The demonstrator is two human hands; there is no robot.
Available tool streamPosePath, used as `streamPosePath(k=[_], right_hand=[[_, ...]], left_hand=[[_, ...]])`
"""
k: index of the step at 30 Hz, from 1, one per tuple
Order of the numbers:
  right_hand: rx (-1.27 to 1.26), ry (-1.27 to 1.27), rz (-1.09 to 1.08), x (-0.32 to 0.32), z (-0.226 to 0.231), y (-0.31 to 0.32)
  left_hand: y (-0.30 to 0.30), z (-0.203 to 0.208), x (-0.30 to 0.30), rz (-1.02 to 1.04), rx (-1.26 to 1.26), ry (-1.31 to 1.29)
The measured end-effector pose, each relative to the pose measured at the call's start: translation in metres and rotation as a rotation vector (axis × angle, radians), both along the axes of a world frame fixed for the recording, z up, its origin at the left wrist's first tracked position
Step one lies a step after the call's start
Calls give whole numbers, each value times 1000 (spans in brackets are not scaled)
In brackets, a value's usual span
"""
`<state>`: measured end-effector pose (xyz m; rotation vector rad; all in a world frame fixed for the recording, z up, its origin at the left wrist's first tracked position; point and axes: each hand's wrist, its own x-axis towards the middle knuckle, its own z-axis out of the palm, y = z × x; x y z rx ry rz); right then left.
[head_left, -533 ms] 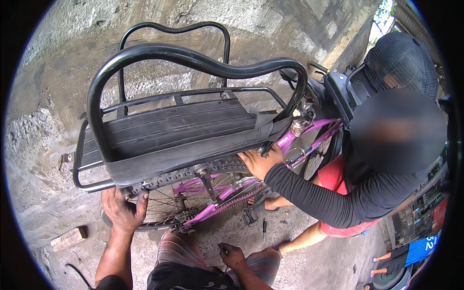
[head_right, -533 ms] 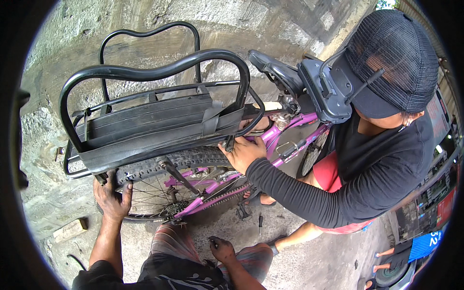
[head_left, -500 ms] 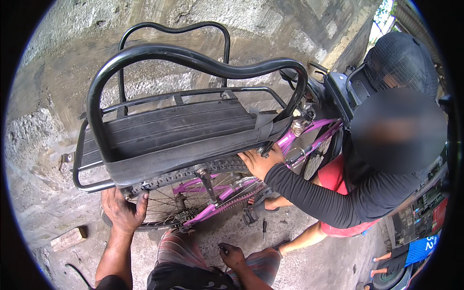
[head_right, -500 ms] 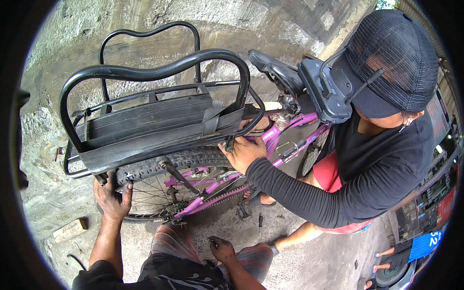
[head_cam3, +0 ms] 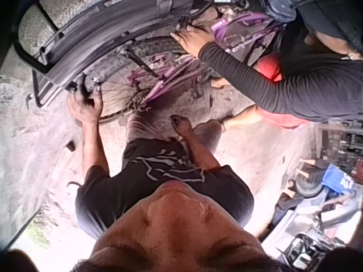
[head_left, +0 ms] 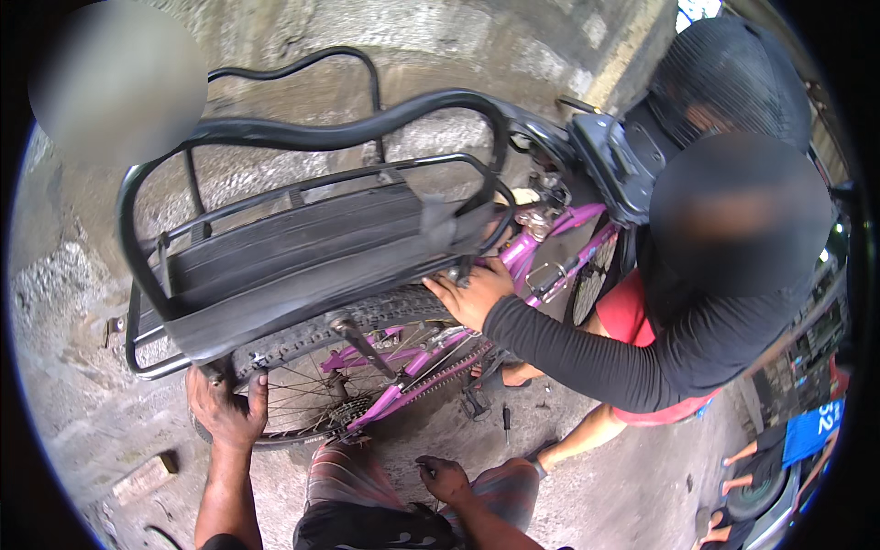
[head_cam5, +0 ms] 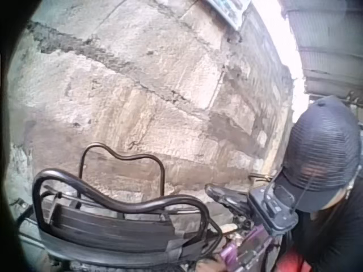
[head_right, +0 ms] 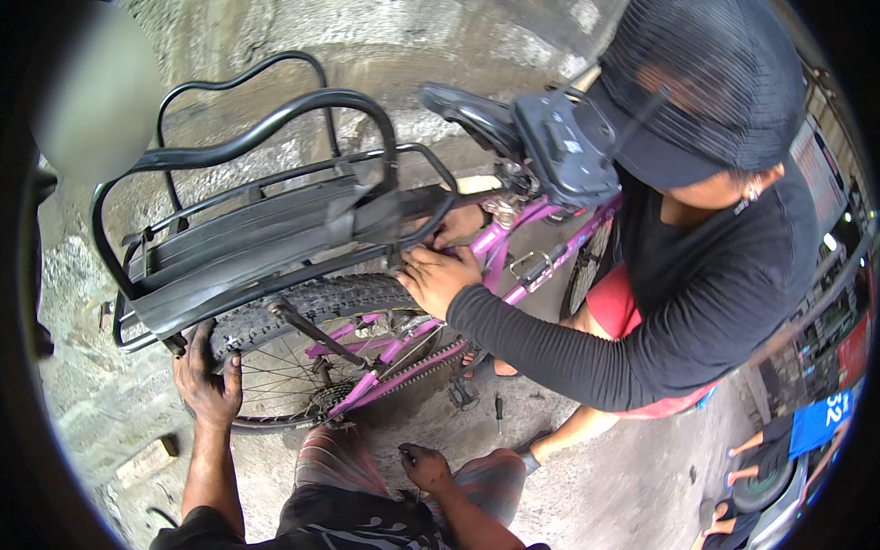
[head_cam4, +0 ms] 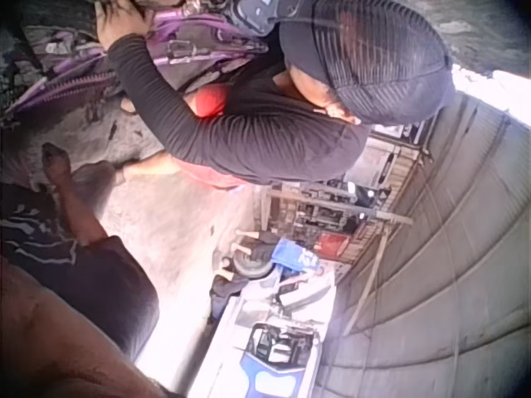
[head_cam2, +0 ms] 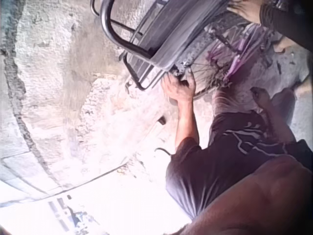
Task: The person kneels and uses a wrench to tighten bolts on the rear wheel and derailleur of a purple bicycle. Another person assists by holding the rear rack and adjusting the chain. The bicycle remains on the ground during the repair.
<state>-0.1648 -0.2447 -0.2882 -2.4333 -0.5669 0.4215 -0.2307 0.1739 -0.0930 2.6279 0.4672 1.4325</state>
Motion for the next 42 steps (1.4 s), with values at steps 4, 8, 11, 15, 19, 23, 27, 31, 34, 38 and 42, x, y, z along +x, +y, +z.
streamPosePath(k=[4,8,11,15,19,23,27,31,34,38,42], right_hand=[[10,-22,10,0,-7,0],[18,-2,-7,1,-6,2],[-1,-47,-46,-2,-11,6],[-36,26,-12,1,11,15],[52,112,12,8,16,7],[54,168,-12,10,20,3],[118,211,1,8,24,-1],[136,255,-1,12,22,-8],[147,266,-28,16,24,-13],[185,252,-24,23,30,-19],[219,247,-72,33,17,-16]], left_hand=[[-6,14,3,-13,-67,48],[-3,10,9,-21,-18,-17],[1,6,11,-39,-61,-29],[9,8,4,8,-44,-7],[21,0,12,27,-41,-2],[28,-3,15,31,-101,-2],[32,0,15,57,-106,3],[21,3,19,30,-89,-20],[19,4,19,22,-79,-15],[35,5,14,44,-80,17],[28,11,17,19,-93,87]])
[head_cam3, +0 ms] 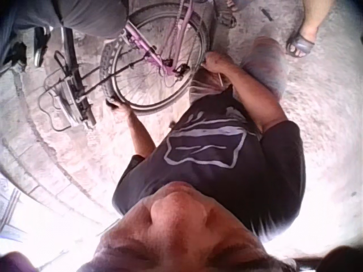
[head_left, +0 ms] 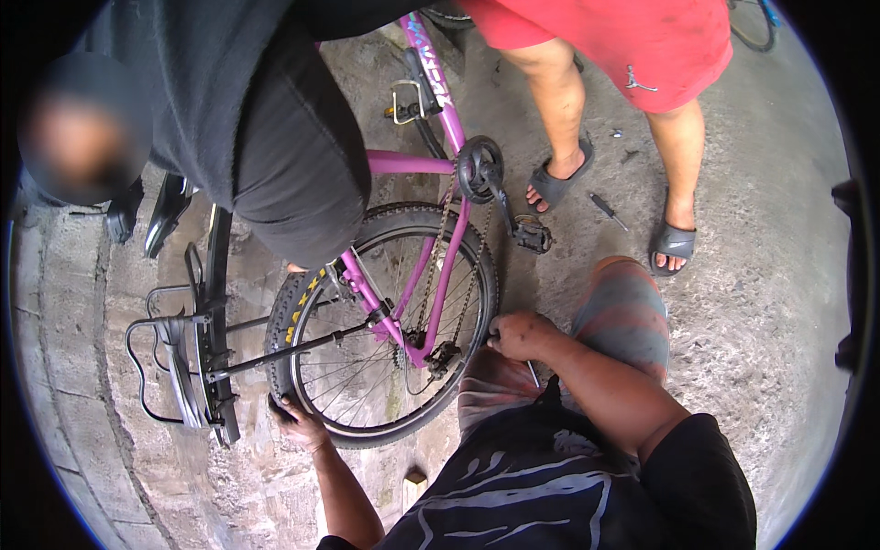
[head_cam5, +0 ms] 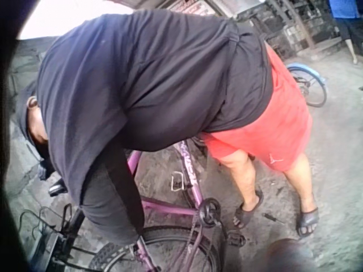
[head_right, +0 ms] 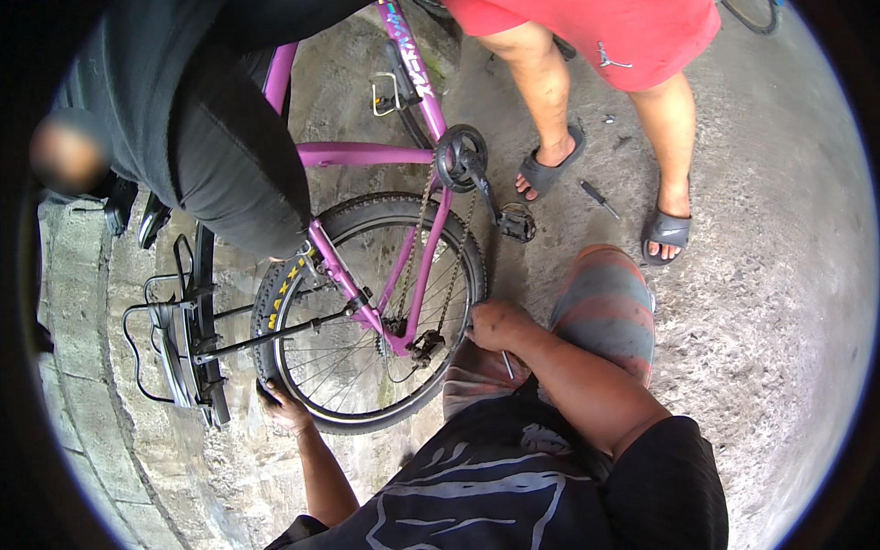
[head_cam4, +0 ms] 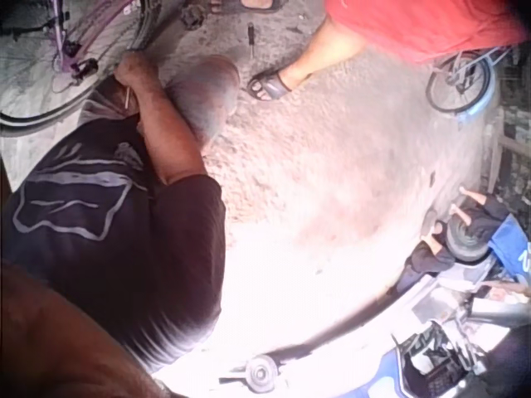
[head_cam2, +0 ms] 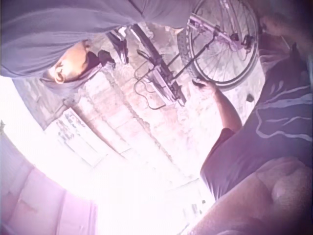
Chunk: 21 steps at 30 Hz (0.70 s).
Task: The person kneels and uses a wrench to tighten bolts on the rear wheel and derailleur of a purple bicycle. Another person assists by holding the rear rack and adjusting the chain. The bicycle remains on the ground during the repair.
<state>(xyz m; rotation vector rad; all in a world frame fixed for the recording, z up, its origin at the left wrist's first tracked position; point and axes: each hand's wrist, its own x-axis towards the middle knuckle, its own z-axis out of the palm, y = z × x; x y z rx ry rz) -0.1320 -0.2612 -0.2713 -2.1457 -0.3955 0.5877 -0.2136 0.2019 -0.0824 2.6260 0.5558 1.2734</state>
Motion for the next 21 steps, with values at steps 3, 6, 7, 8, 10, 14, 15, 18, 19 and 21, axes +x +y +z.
streamPosePath(k=[3,6,7,8,10,14,15,18,19,21], right_hand=[[-5,3,26,6,-3,2],[-48,27,51,8,2,1],[-65,36,58,9,4,1],[-56,41,50,8,2,0],[-36,49,34,8,-2,0],[-28,52,22,10,-3,-2],[-32,64,31,11,-2,-3],[-53,78,59,11,-3,-2],[-63,65,78,13,-3,-1],[-25,16,27,14,-10,-3]], left_hand=[[2,1,-1,0,14,-9],[2,-5,-2,7,41,-42],[2,-6,-2,28,71,-58],[3,-9,-1,34,78,-71],[3,-11,1,44,94,-96],[-6,-10,2,63,123,-108],[0,-12,0,53,117,-89],[5,-14,-6,68,89,-48],[7,-18,-6,68,117,-85],[-8,-11,1,39,100,-88]])
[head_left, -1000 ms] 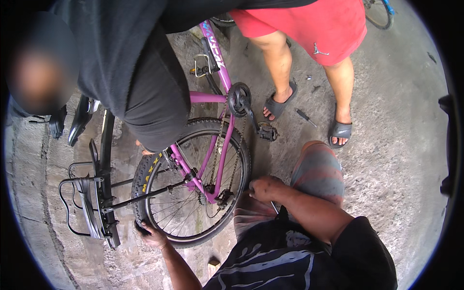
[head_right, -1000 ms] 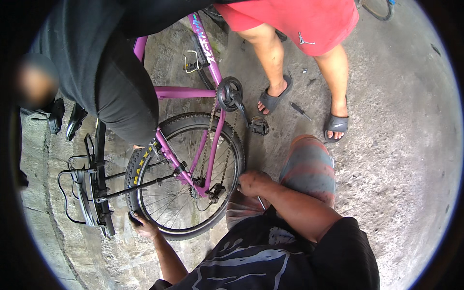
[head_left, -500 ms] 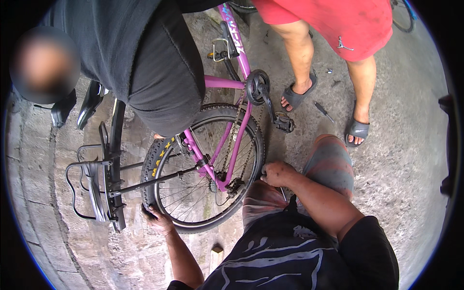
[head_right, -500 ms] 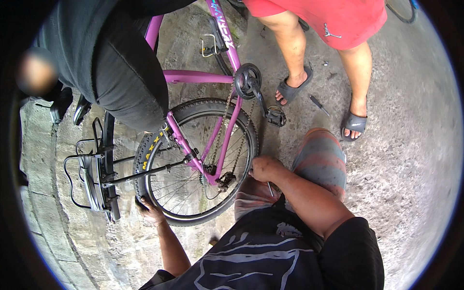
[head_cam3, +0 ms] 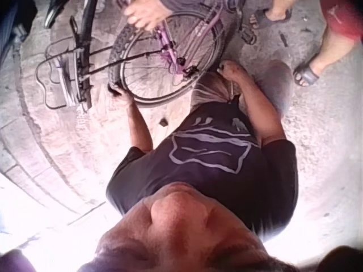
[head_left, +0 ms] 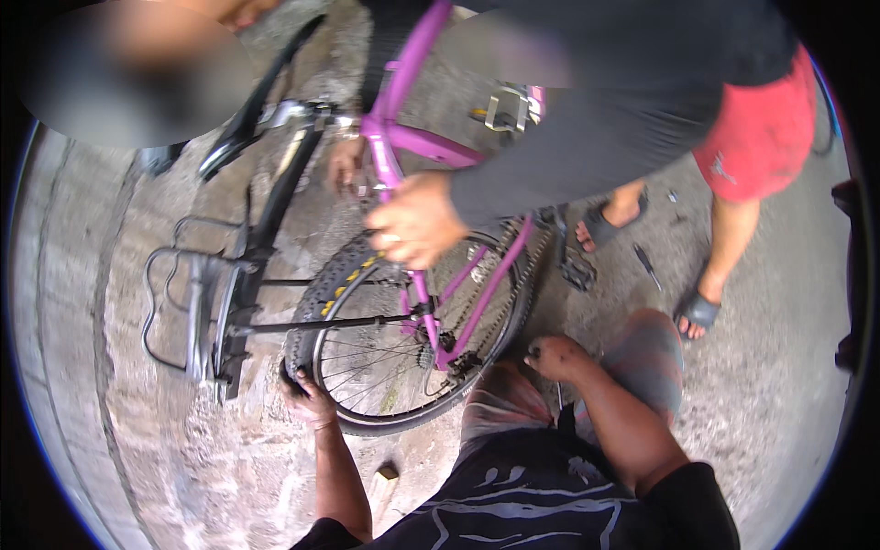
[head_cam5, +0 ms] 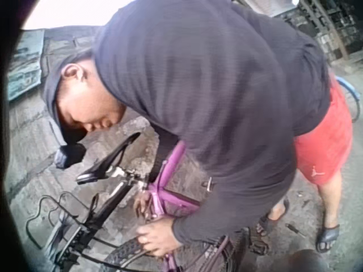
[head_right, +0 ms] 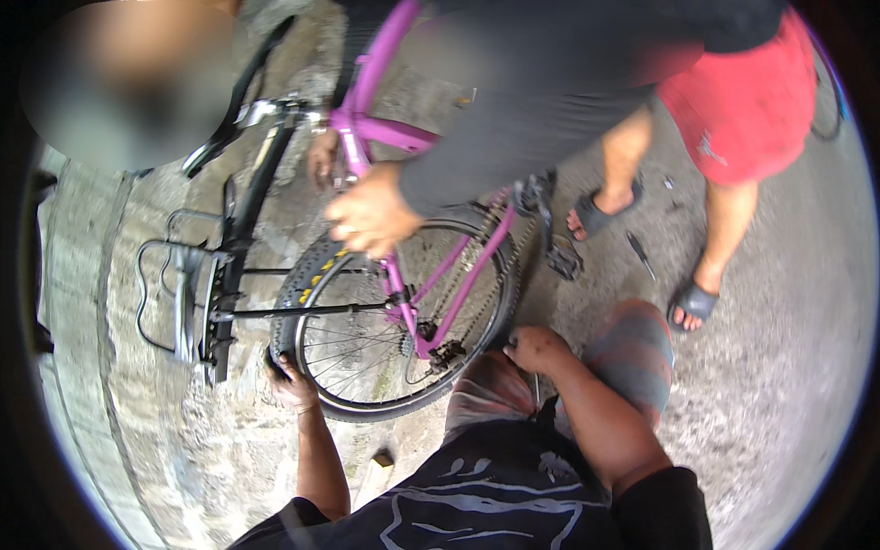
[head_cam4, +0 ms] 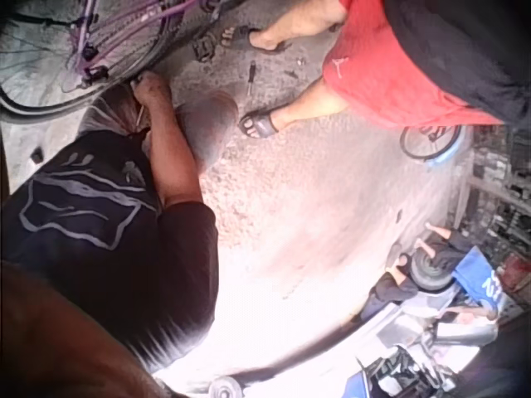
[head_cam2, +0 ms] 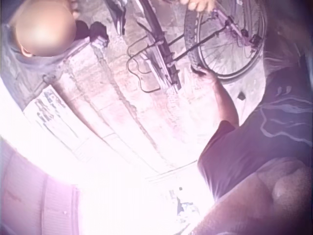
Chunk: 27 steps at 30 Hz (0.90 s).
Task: The person kneels and uses a wrench to tighten bolts on the rear wheel and derailleur of a purple bicycle. Another person assists by holding the rear rack and adjusting the chain. The bicycle remains on the ground during the repair.
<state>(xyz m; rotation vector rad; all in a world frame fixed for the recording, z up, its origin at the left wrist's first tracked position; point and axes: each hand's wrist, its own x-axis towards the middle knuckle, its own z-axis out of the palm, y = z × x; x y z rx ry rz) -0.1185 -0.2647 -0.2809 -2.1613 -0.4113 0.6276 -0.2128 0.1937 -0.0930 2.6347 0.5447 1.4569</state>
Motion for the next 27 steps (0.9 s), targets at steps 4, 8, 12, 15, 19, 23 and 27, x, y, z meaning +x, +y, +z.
streamPosePath(k=[4,8,12,15,19,23,27], right_hand=[[-27,-5,26,5,-6,2],[-79,-43,6,5,-19,-4],[-66,-16,-45,6,-23,-8],[5,-50,-131,6,-21,-14],[109,-141,-63,11,77,-2],[244,-327,-155,33,164,4],[492,-375,-243,70,196,30]], left_hand=[[-6,6,-3,-5,17,-1],[-14,9,-6,-27,23,-4],[-8,2,-9,-72,50,-26],[-18,13,-8,-117,-44,33],[-19,16,-22,-338,-312,-140],[-50,23,-18,-269,-27,-242],[-97,15,-12,-573,82,-210]])
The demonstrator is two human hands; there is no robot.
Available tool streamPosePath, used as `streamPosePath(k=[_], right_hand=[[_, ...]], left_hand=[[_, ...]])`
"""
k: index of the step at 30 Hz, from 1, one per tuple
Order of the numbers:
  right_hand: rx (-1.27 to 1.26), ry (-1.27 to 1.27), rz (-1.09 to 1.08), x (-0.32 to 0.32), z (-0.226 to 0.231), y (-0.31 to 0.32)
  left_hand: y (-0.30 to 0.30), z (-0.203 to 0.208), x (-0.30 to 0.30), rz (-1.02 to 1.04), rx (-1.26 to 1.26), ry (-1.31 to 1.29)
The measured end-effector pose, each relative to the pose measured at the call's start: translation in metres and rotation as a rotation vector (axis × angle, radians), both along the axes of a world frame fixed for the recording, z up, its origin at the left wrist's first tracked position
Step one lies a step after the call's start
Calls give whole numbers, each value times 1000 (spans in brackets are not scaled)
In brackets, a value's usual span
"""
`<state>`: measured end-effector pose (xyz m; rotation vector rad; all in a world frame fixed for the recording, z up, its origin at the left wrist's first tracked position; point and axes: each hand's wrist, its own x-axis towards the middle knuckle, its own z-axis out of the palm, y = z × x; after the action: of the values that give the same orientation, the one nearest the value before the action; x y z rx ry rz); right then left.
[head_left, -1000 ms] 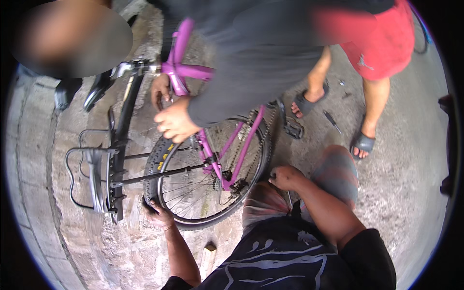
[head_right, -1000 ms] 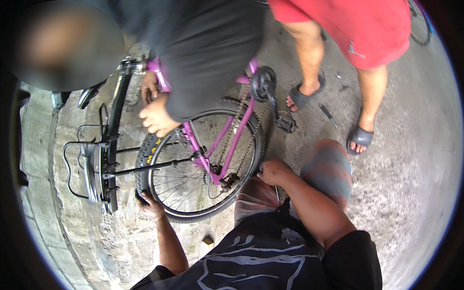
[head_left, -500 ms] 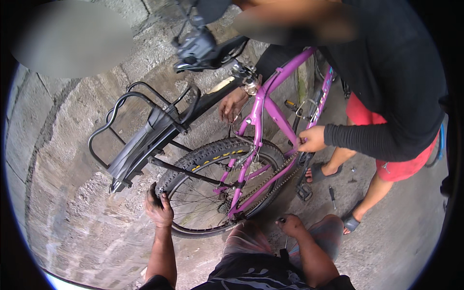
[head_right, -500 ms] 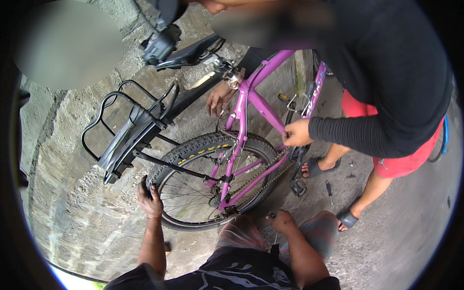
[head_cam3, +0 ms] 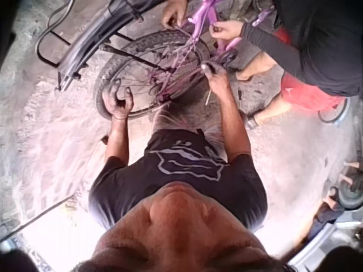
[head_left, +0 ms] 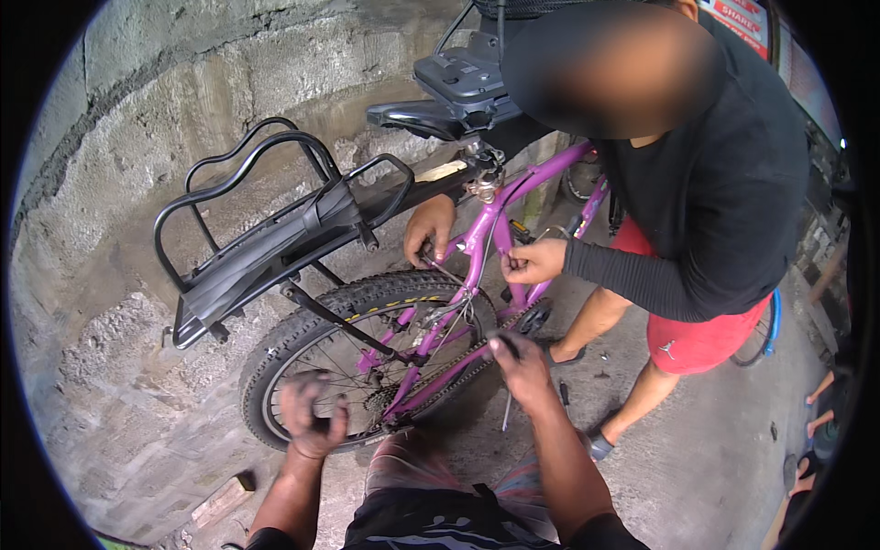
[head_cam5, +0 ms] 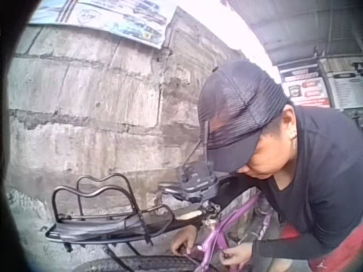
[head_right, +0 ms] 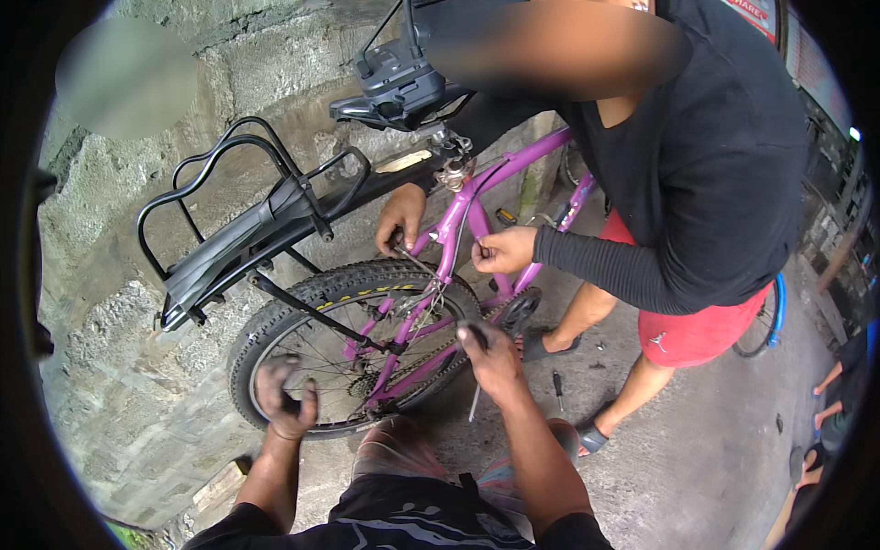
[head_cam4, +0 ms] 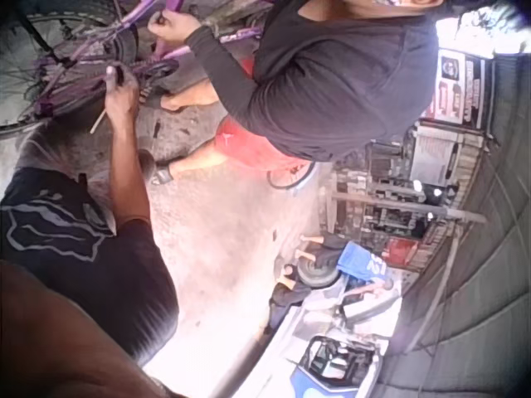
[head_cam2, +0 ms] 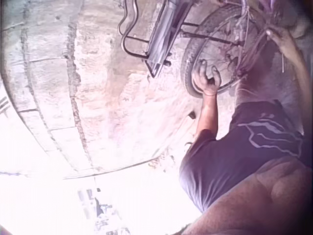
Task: The person kneels and uses a wrench to tighten bolts on the rear wheel and derailleur of a purple bicycle. Another person assists by holding the rear rack and adjusting the chain. The bicycle remains on the ground during the repair.
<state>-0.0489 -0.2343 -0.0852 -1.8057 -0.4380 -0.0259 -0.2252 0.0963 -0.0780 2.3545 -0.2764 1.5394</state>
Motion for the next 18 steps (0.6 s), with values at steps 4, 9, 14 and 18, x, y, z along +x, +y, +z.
streamPosePath(k=[4,9,14,18], right_hand=[[381,462,51,5,27,33],[597,529,33,6,28,58],[60,-298,-257,14,16,59],[15,-79,-204,11,23,53]], left_hand=[[-64,19,41,-305,-122,302],[-108,47,105,-334,-528,554],[-127,50,141,-419,-805,635],[-128,48,156,-342,-824,652]])
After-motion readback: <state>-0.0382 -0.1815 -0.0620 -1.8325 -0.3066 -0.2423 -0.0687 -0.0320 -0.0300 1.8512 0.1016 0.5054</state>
